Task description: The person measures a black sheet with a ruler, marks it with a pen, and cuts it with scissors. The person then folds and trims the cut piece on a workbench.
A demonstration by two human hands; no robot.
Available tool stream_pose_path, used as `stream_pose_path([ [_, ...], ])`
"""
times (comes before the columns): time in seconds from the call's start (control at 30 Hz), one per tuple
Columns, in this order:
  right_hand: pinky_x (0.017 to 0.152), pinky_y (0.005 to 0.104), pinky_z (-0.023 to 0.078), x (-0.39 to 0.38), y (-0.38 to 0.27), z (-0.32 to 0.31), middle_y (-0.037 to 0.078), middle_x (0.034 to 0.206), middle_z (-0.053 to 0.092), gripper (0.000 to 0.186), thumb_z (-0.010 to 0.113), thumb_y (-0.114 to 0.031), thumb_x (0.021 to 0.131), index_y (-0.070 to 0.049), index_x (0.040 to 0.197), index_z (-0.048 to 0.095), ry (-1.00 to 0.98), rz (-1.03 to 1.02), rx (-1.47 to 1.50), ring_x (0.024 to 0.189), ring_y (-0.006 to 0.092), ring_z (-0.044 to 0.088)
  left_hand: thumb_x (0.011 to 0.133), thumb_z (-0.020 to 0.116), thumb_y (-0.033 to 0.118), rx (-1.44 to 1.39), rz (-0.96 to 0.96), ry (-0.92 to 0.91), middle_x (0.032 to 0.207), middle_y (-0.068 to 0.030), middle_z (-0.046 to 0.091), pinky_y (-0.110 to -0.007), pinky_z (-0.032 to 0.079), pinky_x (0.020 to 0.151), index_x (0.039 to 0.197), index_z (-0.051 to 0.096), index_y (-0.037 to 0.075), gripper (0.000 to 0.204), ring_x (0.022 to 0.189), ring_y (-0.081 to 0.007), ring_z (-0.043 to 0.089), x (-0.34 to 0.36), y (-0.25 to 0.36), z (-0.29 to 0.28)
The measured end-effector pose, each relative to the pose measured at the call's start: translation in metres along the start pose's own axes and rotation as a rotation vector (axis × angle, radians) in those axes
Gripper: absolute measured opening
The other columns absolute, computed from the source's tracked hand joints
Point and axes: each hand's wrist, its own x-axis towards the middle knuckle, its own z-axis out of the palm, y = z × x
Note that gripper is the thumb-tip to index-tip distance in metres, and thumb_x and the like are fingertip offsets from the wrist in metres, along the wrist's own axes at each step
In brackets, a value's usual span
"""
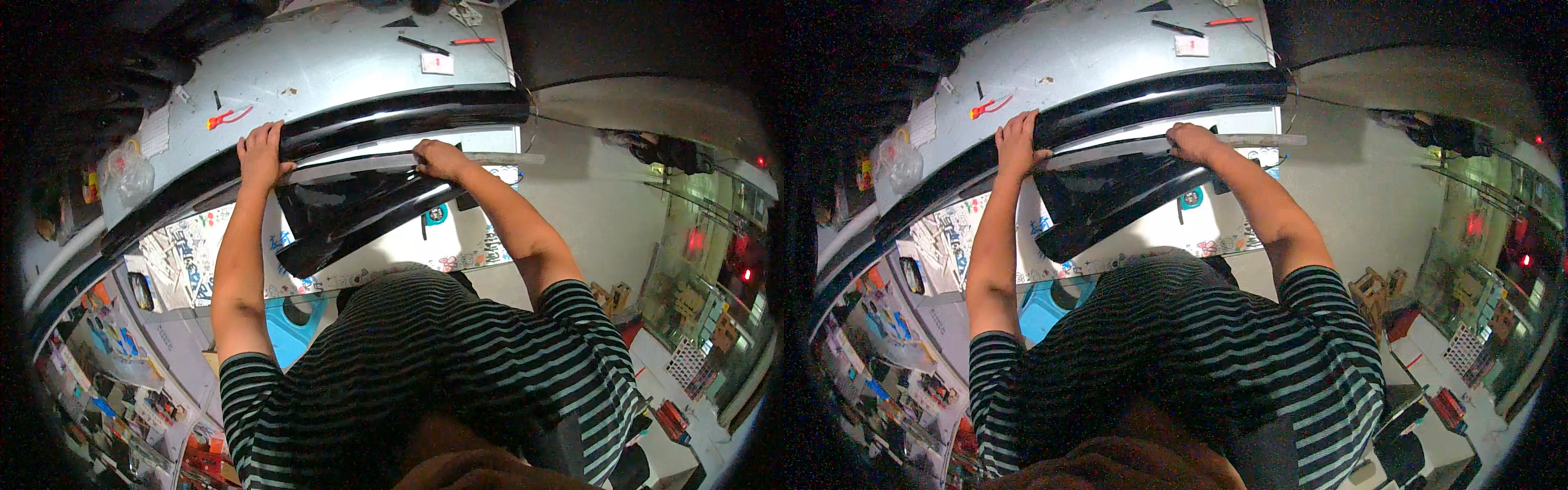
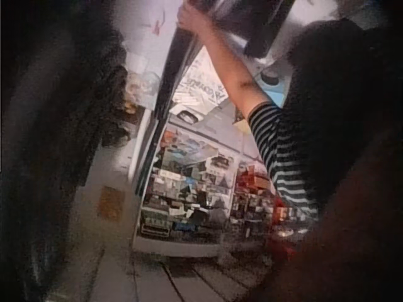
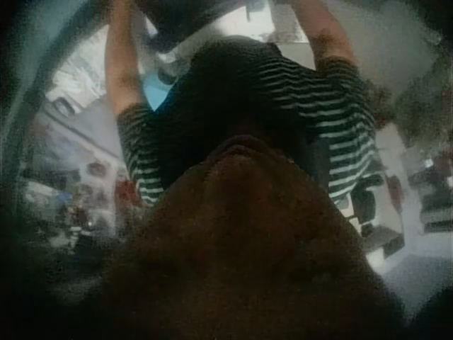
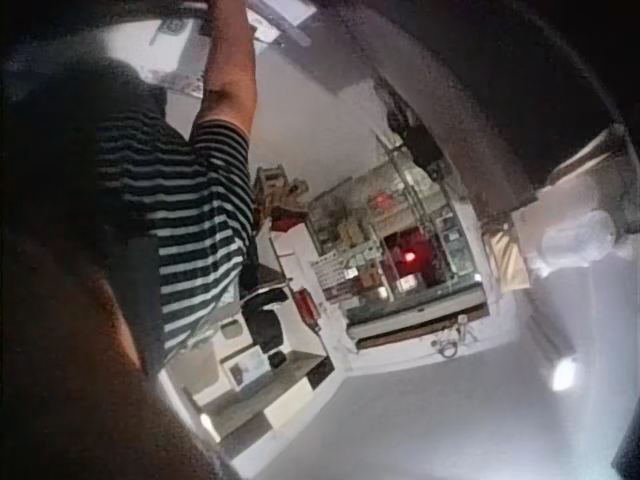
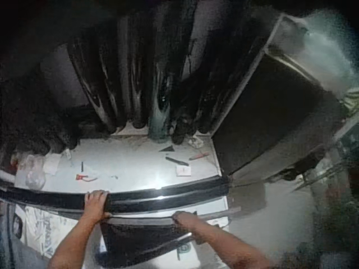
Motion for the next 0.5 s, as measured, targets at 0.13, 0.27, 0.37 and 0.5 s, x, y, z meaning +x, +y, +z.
stream_pose_path([
  [0.13,0.1,0.0491,0.053,-0.011,0.004,0.005,0.02,0.121,0.066,0.038,0.076,-0.025,0.089,-0.003,0.119,0.067,0.212,-0.03,0.085,0.114,0.0403,0.064,0.06,0.098,0.032,-0.02,0.014,0.009,0.151,-0.0057,0.052,-0.062,0.033,0.118,0.154,0.045,0.021,0.108,0.143,-0.0298,0.047,0.002,-0.001,-0.003],
  [0.27,0.096,0.0509,0.051,-0.027,0.034,0.001,0.021,0.108,0.068,0.023,0.072,-0.021,0.087,-0.003,0.101,0.067,0.349,0.16,0.114,0.11,0.0423,0.063,0.059,0.096,0.045,0.016,0.004,0.082,0.148,-0.0104,0.053,-0.057,0.038,0.11,0.151,0.051,0.018,0.106,0.136,-0.0323,0.051,-0.006,-0.006,-0.003],
  [0.37,0.082,0.0488,0.051,-0.055,0.063,-0.014,0.019,0.093,0.069,0.007,0.072,-0.008,0.085,-0.002,0.087,0.069,0.905,0.166,0.117,0.092,0.04,0.063,0.064,0.094,0.052,-0.008,-0.27,0.237,0.152,-0.0171,0.047,-0.057,0.032,0.115,0.151,0.05,0.017,0.104,0.143,-0.0387,0.041,-0.038,-0.01,0.009],
  [0.5,0.086,0.046,0.053,-0.069,0.146,-0.053,0.022,0.1,0.074,0.038,0.078,-0.031,0.091,0.004,0.107,0.075,1.285,0.512,-0.05,0.091,0.0396,0.069,0.074,0.093,0.041,-0.459,-0.731,0.638,0.157,-0.0255,0.036,-0.059,0.027,0.121,0.156,0.038,0.006,0.105,0.146,-0.0451,0.033,-0.071,-0.038,0.041],
])
